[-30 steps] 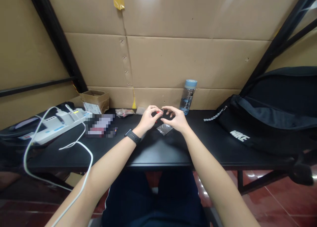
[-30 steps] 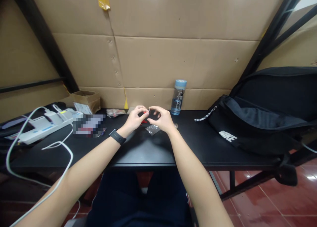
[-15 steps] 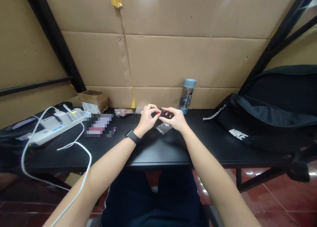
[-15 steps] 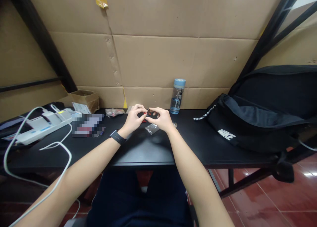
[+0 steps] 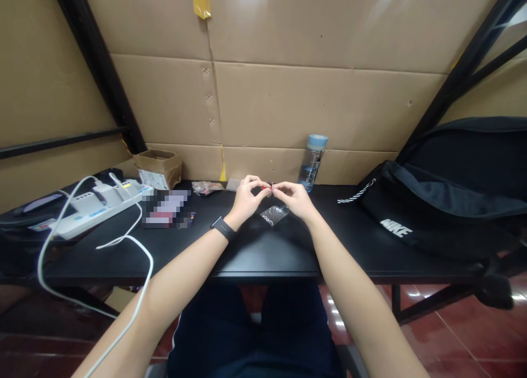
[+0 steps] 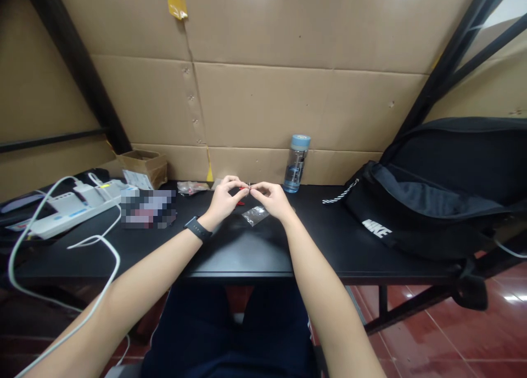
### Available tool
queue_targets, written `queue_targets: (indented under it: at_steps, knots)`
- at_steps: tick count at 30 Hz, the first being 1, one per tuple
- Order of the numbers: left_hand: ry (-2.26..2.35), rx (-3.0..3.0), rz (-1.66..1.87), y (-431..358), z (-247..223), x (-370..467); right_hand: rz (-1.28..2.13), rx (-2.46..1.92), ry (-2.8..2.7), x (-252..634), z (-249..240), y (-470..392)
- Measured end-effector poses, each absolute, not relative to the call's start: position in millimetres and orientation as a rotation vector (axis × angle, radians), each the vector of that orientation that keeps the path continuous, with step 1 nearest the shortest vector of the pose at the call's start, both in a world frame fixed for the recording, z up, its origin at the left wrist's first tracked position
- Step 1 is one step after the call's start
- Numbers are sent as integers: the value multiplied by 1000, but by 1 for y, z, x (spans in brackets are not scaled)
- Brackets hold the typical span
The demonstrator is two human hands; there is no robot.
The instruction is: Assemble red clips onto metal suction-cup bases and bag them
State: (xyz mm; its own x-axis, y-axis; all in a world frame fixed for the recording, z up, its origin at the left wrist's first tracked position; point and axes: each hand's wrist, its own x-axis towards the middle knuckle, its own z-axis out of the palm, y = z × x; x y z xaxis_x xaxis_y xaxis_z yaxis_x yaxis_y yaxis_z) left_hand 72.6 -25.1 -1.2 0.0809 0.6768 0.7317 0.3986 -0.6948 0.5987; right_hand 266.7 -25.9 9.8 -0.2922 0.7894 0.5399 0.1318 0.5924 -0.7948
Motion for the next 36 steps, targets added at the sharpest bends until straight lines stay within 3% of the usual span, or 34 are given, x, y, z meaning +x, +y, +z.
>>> queue_targets:
  at_steps: [12,18,26,36]
  knots:
    - [1011,2237,1642,-33,6,71,497,-818,-1822,268,11,-25]
    - [1101,2541,1386,-41,10,66,260,-860,-1923,268,10,-26]
    - [1375,2545,1313,-30,2,61,245,-863,-1892,271,11,-24]
    - [1238,2545,1418,-32,2,71,304,-887,-1911,268,14,-30]
